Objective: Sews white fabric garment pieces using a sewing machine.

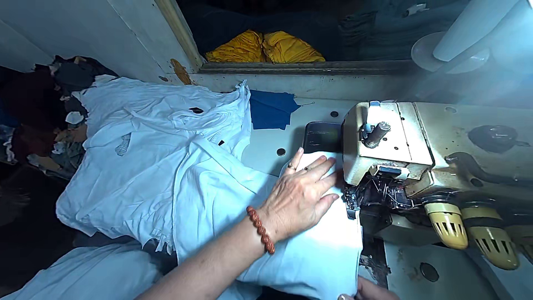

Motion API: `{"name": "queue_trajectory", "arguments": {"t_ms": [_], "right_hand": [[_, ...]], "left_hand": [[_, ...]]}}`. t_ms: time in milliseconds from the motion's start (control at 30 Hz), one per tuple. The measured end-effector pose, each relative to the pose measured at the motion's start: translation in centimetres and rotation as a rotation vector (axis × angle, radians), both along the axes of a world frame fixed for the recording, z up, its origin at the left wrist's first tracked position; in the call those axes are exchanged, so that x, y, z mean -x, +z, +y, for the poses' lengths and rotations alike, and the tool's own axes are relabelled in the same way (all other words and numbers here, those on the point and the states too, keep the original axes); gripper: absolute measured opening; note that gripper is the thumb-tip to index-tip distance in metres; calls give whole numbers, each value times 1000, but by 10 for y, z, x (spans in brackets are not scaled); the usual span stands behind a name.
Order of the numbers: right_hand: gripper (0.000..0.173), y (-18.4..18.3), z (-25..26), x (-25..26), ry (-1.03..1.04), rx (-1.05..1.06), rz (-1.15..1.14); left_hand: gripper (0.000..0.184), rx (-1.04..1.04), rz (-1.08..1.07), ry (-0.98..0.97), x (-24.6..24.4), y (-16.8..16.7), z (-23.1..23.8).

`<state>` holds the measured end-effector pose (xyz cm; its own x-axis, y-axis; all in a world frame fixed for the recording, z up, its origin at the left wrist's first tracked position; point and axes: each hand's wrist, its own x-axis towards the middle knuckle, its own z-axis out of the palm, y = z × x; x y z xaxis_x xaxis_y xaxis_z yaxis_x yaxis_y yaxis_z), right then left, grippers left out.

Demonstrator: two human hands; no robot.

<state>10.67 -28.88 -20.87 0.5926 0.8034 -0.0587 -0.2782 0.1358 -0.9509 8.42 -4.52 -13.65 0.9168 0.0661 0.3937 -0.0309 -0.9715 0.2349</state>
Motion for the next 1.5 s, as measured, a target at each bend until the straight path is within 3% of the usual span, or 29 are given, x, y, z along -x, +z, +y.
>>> {"name": "queue_trajectory", "arguments": {"t_ms": [133, 300, 367, 433, 533, 600, 733, 800, 900, 1000, 1133, 1233, 1333, 1400, 1433, 1500], "right_hand": [[28, 23, 23, -18, -98, 41, -21], [20, 23, 39, -26, -215, -15, -5], [12, 10, 29, -21, -102, -71, 27], [11, -6, 11, -8, 93, -14, -3], [20, -22, -13, 23, 313, 156, -148], [36, -35, -25, 37, 413, 178, -47], [61, -48, -37, 60, 340, -33, 646], [82, -45, -35, 64, 314, -59, 796], [100, -36, -31, 69, 284, 13, 821], [108, -33, -29, 73, 273, 84, 790], [110, -29, -25, 82, 257, 32, 810], [112, -26, -24, 86, 253, 58, 805], [83, -22, -24, 87, 289, 237, 664], [38, -27, -19, 90, 234, 416, 484], [23, -32, -16, 89, 251, 473, 378], [12, -42, -13, 86, 331, 545, 175]], "left_hand": [[40, 5, 25, -16, -30, 3, 24], [37, 55, 91, 22, -63, 10, 40], [37, 46, 93, 61, -68, 12, 41], [34, -10, -39, 119, -66, 8, 41], [27, -84, -339, 118, -33, 2, 20], [22, 28, -434, 0, 15, 0, -17], [29, 285, -91, -27, 116, -57, -97], [30, 340, 92, 52, 145, -88, -116], [17, 480, 156, 112, 168, -107, -129], [17, 618, 145, 142, 178, -110, -129], [24, 553, 183, 144, 179, -102, -134], [18, 523, 175, 201, 178, -103, -138], [20, 681, 147, 233, 186, -105, -136], [19, 734, 98, 192, 190, -108, -135], [19, 737, 90, 181, 191, -107, -136], [21, 702, 137, 214, 189, -105, -138]]}}
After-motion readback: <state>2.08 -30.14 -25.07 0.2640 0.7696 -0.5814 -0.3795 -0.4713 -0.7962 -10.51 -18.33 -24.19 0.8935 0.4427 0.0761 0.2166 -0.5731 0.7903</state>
